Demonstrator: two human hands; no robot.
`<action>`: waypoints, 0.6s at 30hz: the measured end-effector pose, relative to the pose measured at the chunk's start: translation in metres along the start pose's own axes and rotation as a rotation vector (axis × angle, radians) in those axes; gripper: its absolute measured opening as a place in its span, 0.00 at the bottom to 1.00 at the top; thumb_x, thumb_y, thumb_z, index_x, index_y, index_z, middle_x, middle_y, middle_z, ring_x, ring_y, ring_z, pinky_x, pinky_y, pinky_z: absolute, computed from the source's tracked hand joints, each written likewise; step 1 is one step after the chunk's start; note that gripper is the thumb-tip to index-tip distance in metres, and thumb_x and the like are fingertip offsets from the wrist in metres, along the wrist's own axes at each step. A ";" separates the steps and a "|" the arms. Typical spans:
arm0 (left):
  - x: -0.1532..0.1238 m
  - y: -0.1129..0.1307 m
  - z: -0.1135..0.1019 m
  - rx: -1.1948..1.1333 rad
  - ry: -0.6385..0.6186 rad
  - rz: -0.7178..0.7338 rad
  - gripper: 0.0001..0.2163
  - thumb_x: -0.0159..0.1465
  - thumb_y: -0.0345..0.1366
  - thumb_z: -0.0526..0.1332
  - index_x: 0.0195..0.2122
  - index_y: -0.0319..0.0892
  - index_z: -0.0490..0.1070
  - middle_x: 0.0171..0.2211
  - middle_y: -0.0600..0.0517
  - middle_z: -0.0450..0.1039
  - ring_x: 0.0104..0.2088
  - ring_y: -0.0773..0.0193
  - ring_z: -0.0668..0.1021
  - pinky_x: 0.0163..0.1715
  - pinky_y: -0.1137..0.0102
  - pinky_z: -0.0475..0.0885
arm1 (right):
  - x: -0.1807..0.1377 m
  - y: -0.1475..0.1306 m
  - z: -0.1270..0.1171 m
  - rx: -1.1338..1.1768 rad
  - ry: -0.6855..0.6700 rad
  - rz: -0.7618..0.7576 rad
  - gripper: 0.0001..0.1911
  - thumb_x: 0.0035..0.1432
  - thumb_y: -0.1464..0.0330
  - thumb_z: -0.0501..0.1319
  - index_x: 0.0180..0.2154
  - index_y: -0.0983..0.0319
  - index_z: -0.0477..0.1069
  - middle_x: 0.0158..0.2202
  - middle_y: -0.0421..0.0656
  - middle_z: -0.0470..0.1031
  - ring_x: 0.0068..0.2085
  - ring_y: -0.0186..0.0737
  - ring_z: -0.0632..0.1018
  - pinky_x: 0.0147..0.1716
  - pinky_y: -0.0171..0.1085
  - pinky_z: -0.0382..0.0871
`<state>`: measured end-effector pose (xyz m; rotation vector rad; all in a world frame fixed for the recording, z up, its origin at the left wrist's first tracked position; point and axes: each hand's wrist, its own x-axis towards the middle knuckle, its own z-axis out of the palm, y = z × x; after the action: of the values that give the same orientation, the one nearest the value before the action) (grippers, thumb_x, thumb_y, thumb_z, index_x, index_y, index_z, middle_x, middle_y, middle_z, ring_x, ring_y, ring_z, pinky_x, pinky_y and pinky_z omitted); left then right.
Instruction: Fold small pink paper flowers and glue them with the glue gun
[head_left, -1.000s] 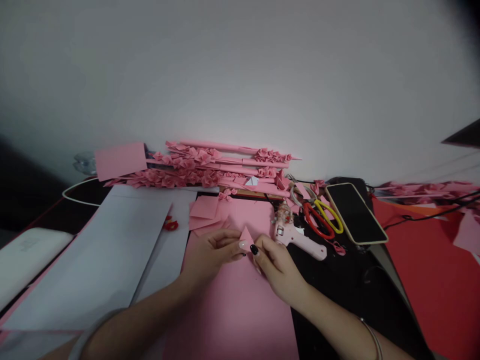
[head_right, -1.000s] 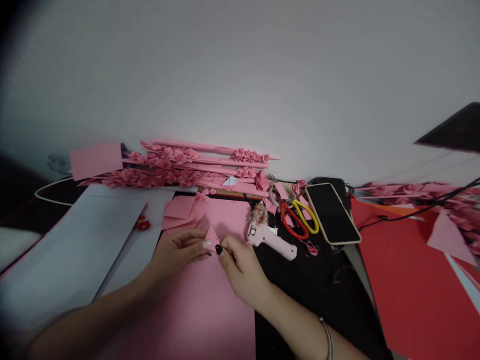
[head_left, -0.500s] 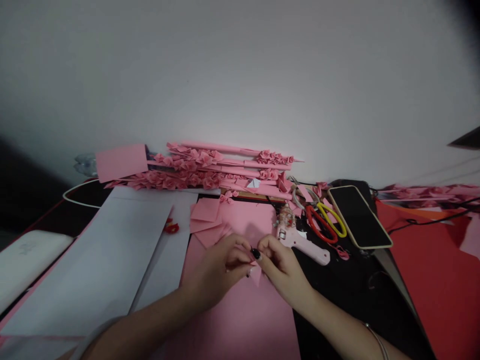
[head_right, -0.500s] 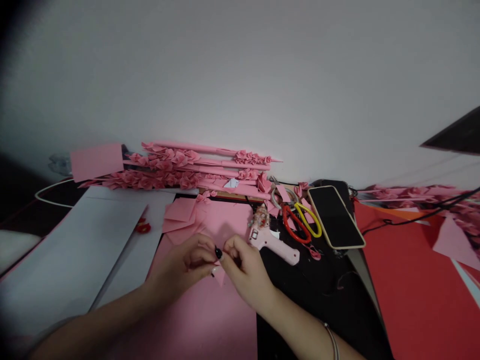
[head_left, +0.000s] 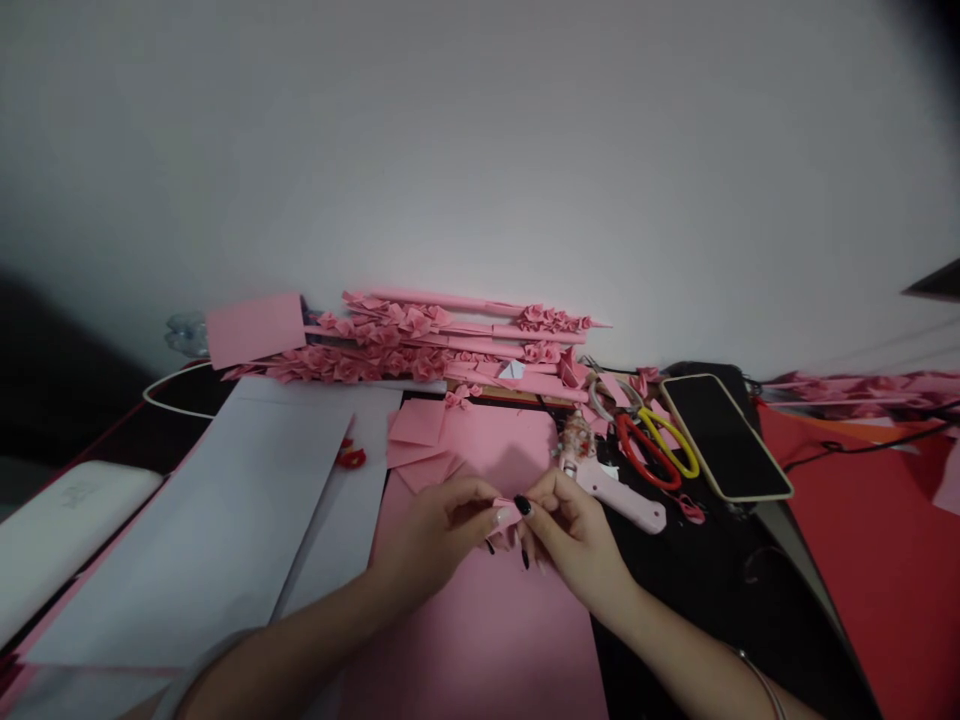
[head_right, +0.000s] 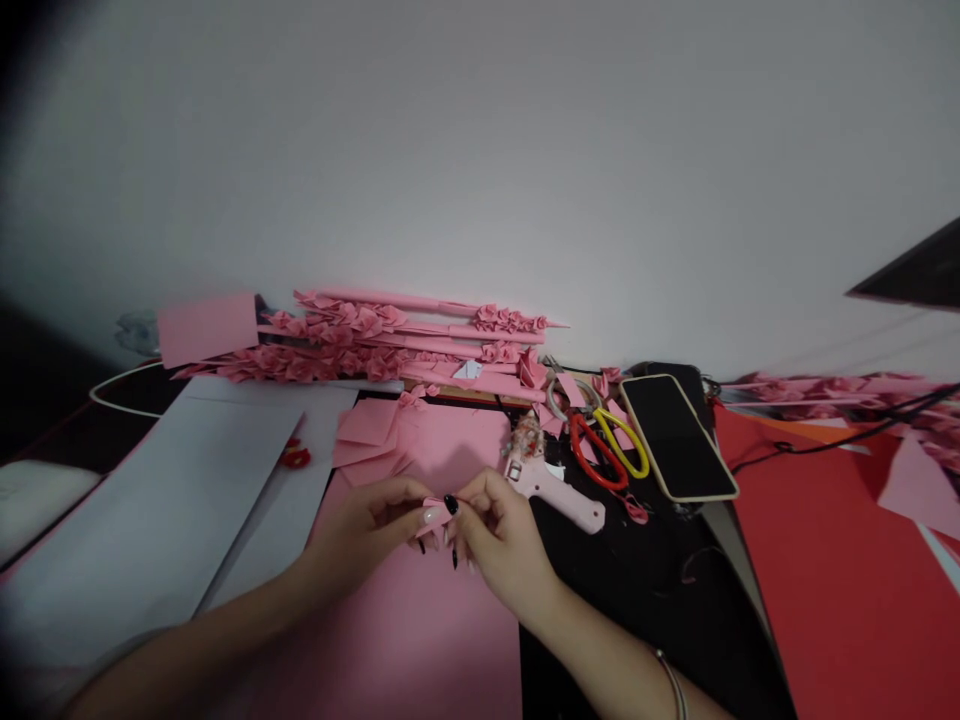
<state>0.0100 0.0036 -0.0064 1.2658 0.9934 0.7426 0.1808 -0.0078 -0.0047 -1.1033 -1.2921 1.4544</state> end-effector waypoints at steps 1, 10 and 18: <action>0.000 0.000 -0.001 0.007 0.020 0.011 0.08 0.62 0.37 0.60 0.32 0.38 0.74 0.26 0.51 0.75 0.27 0.65 0.76 0.30 0.71 0.71 | 0.000 0.000 0.000 -0.005 -0.009 -0.005 0.12 0.61 0.62 0.60 0.29 0.61 0.62 0.21 0.36 0.71 0.17 0.27 0.67 0.16 0.27 0.59; 0.000 -0.003 -0.003 0.105 0.152 0.058 0.07 0.59 0.37 0.62 0.33 0.39 0.78 0.26 0.50 0.77 0.27 0.64 0.75 0.27 0.71 0.70 | 0.003 0.000 -0.002 -0.004 -0.072 0.015 0.12 0.58 0.62 0.61 0.28 0.62 0.65 0.22 0.37 0.73 0.16 0.28 0.69 0.17 0.29 0.62; 0.001 0.000 -0.004 0.025 0.150 0.132 0.05 0.57 0.34 0.64 0.28 0.40 0.78 0.28 0.49 0.79 0.31 0.62 0.78 0.34 0.70 0.71 | 0.004 0.001 -0.003 0.020 -0.082 0.047 0.12 0.58 0.63 0.62 0.27 0.62 0.65 0.23 0.39 0.75 0.17 0.30 0.73 0.17 0.29 0.64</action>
<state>0.0068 0.0065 -0.0063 1.3223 1.0493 0.9408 0.1824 -0.0030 -0.0064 -1.0769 -1.3129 1.5583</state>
